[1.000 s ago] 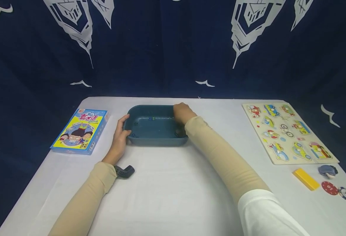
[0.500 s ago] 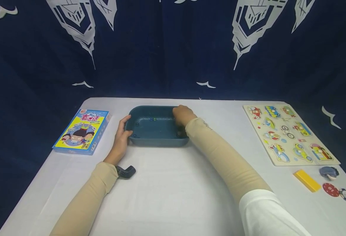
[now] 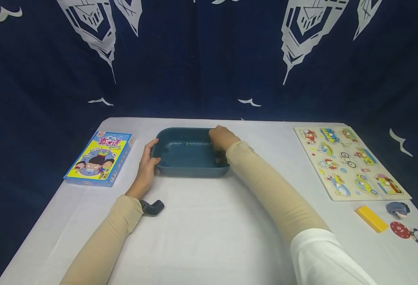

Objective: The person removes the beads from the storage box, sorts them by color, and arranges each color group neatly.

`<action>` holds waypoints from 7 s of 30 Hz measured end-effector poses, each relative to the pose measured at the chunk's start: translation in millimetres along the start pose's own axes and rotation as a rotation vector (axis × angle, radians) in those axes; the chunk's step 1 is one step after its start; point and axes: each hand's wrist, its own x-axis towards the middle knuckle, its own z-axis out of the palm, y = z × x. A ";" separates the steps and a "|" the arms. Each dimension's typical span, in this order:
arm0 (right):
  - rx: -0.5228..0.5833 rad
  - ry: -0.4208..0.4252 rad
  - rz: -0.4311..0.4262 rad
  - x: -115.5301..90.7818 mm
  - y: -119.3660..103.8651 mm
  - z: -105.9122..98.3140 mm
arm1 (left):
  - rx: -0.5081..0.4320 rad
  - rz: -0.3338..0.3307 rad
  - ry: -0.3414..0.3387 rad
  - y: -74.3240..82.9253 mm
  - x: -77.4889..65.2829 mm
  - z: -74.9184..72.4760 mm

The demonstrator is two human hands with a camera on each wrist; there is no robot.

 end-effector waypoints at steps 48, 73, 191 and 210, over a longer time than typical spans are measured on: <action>1.013 0.441 0.112 -62.8 155.8 76.4 | 0.006 -0.006 -0.011 -0.5 -0.6 1.7; 1.121 0.441 0.062 -62.9 154.4 67.8 | -0.006 0.005 -0.011 -2.3 0.0 1.0; 1.005 0.203 -0.036 -76.2 166.4 69.7 | 0.045 0.018 -0.009 -4.6 0.4 1.8; 0.819 0.191 -0.352 -61.3 69.4 -13.0 | -0.009 -0.021 -0.023 39.2 -13.4 2.4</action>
